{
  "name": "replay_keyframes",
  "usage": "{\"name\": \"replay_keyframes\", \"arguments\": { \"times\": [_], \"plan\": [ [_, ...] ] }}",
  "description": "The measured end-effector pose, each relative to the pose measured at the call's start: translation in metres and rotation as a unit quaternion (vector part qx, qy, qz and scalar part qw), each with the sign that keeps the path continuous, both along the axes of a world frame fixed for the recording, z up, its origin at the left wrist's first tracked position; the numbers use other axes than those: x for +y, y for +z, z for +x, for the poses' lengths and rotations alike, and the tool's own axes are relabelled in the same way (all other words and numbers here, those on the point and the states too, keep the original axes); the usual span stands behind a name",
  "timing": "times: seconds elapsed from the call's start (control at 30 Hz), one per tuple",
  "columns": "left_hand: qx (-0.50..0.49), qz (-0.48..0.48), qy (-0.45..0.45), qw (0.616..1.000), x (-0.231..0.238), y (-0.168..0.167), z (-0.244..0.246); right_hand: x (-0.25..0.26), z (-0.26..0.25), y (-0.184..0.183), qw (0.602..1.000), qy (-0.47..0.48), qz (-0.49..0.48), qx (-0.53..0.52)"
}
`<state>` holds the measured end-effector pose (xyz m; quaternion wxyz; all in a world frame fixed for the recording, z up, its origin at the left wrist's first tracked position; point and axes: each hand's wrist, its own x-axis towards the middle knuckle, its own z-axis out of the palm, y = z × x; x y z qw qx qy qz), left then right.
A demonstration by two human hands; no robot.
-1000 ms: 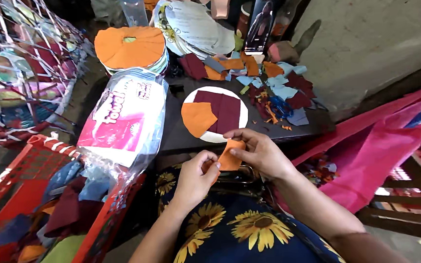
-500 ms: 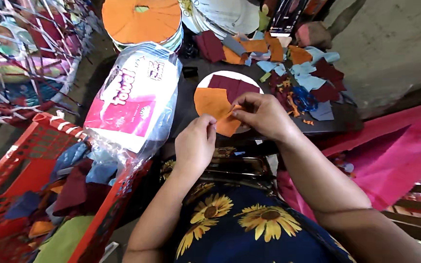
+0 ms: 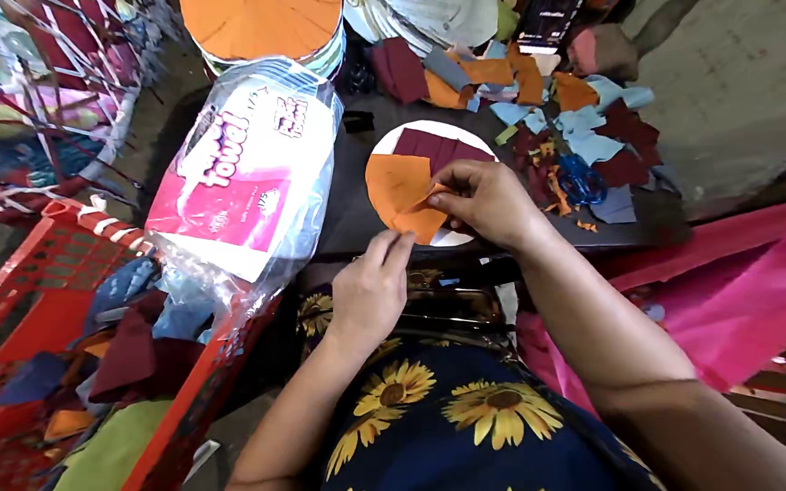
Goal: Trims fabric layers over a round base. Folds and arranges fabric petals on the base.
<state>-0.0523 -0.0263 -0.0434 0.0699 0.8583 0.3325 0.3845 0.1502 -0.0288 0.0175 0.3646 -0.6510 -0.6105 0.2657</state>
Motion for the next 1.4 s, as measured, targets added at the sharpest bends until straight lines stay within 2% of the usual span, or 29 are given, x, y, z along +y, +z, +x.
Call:
{"name": "replay_keyframes", "arguments": {
  "times": [0.23, 0.67, 0.77, 0.87, 0.93, 1.07, 1.2, 1.4],
  "plan": [
    [0.034, 0.063, 0.019, 0.997, -0.003, -0.012, 0.003, 0.001, 0.003, -0.004, 0.999, -0.002, 0.027, -0.040],
    [0.051, 0.066, 0.010, 0.996, -0.002, -0.013, 0.005, 0.005, 0.004, -0.005, 0.974, -0.064, 0.061, -0.207],
    [-0.023, 0.055, -0.001, 0.998, -0.001, -0.013, 0.002, -0.011, 0.009, -0.011, 0.967, -0.068, 0.142, -0.201],
    [-0.100, 0.046, 0.027, 0.994, 0.005, -0.007, -0.012, -0.037, 0.015, -0.025, 0.943, -0.010, 0.243, -0.229],
    [-0.127, 0.008, 0.050, 0.991, 0.009, 0.000, -0.023, -0.052, 0.014, -0.040, 0.921, 0.032, 0.285, -0.264],
    [-0.224, -0.099, 0.010, 0.970, 0.012, 0.002, -0.035, -0.067, 0.006, -0.061, 0.886, 0.063, 0.296, -0.352],
    [-0.306, -0.123, -0.034, 0.943, 0.006, 0.004, -0.033, -0.065, -0.008, -0.066, 0.876, 0.045, 0.294, -0.380],
    [-0.329, -0.120, -0.058, 0.935, -0.007, 0.016, -0.022, -0.052, -0.046, -0.056, 0.883, 0.019, 0.256, -0.392]
  ]
}}
